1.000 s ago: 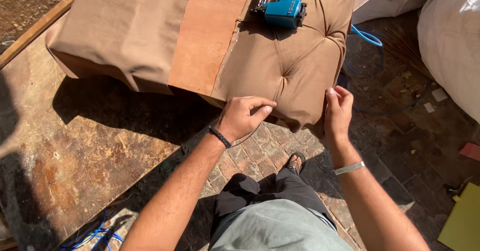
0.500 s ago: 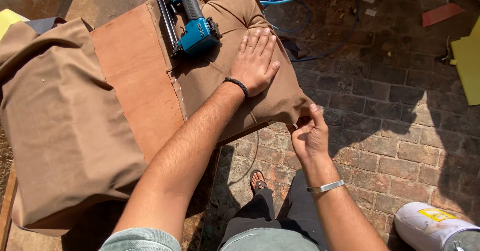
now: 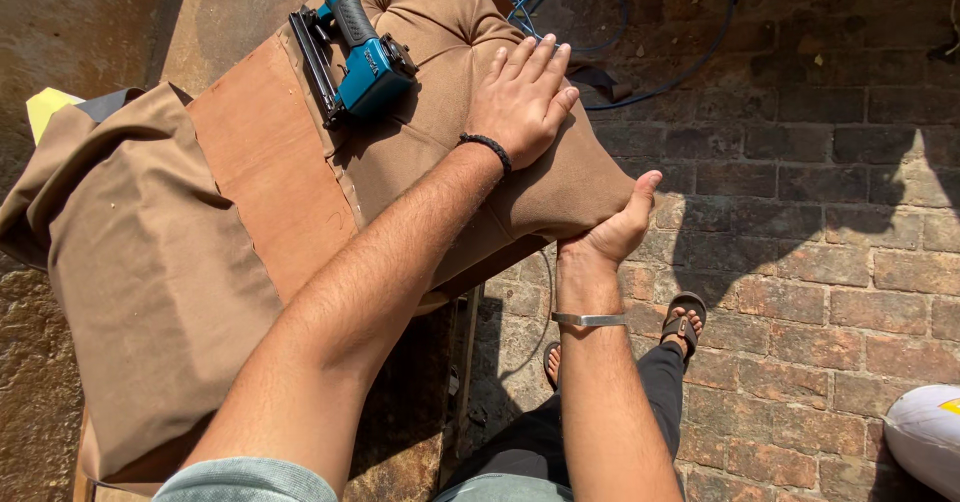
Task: The person staples brown fabric over a foam cushion using a pneumatic staple gun, creating tufted indentations by pulling and securing the fabric at multiple points. The person smooths and adjusts the fabric between stapling actions to maintain tension and alignment.
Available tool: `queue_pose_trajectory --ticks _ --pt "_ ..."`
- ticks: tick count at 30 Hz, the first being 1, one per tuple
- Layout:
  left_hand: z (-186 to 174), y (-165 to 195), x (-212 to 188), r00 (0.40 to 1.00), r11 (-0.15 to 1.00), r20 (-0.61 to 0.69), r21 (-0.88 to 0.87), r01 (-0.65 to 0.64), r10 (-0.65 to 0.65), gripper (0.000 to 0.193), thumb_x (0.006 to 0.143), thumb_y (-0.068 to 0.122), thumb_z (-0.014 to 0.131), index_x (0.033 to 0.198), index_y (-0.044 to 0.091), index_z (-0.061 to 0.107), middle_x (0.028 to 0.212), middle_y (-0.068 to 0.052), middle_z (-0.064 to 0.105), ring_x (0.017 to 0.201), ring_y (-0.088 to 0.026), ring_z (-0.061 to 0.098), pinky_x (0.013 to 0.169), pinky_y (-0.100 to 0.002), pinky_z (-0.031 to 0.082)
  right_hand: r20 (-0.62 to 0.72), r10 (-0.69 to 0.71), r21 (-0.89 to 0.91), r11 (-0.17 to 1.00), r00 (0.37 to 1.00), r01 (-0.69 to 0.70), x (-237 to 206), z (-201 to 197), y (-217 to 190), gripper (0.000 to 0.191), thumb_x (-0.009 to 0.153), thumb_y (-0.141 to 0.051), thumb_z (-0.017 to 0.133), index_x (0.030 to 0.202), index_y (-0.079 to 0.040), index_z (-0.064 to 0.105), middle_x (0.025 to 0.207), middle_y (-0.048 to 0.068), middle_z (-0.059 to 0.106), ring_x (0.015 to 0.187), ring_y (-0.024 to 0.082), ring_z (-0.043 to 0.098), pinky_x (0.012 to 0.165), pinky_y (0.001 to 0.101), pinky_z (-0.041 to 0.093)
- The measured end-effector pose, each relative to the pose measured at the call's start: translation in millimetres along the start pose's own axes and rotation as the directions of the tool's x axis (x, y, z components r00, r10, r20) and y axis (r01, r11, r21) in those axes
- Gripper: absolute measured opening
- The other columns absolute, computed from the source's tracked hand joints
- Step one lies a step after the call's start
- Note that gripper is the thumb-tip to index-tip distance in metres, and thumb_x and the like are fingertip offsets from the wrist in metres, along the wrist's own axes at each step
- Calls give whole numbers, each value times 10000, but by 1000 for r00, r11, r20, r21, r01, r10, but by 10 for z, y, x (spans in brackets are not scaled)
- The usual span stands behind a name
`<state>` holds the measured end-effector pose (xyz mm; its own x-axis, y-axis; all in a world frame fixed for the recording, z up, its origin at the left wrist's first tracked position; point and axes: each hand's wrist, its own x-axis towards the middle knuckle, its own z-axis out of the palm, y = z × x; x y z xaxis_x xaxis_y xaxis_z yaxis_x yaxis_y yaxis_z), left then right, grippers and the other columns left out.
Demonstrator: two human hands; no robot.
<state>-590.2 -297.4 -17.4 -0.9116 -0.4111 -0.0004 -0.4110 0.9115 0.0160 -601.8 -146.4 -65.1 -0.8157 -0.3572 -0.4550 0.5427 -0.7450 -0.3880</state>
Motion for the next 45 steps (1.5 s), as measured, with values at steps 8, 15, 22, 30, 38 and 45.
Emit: queue_pose_trajectory --ticks 8,15,22,30,38,45 --pt "139 423 -889 986 983 -24 78 -164 166 718 1074 485 358 1633 58 218 1709 -162 188 1588 -354 176 1295 -504 133 47 68 59 996 997 -71 -112 -4 2 772 995 -596 398 1394 63 451 1334 249 582 1272 375 631 1053 497 587" --pt "20 430 -904 980 974 3 110 -200 200 738 1005 558 489 1613 209 260 1692 -124 201 1563 -363 158 1256 -612 125 7 -272 -388 886 962 253 -137 -83 82 571 1028 -472 509 1092 67 686 1053 158 766 935 267 778 794 378 672" --pt "-186 570 -812 978 991 205 121 -51 25 662 941 544 644 1513 305 412 1631 -107 304 1573 -314 168 1237 -703 117 -41 -273 -639 746 961 185 -106 -131 173 544 1026 -518 519 960 -10 701 936 121 767 831 186 769 695 315 650" --pt "-75 486 -733 995 984 -40 152 -89 96 725 904 551 587 1513 198 414 1630 -168 284 1515 -335 188 1164 -709 135 608 -456 -604 265 650 751 -24 533 -294 170 1061 -124 671 1019 -48 525 910 26 557 771 83 552 673 255 524" --pt "15 370 -818 913 991 -384 52 -126 137 579 956 585 498 1384 205 580 1548 -198 455 1476 -355 388 1185 -708 250 745 667 165 -208 16 964 -468 2071 1073 1027 678 -408 943 1488 -85 400 1488 191 438 1398 381 393 1146 494 352" --pt "-237 287 -797 995 995 -37 52 -90 92 311 984 347 543 1215 205 696 1284 -42 673 1319 -257 569 1184 -609 371 473 873 159 -220 121 962 -31 2665 1172 974 719 -370 888 1508 -122 374 1587 96 337 1473 342 274 1180 437 309"
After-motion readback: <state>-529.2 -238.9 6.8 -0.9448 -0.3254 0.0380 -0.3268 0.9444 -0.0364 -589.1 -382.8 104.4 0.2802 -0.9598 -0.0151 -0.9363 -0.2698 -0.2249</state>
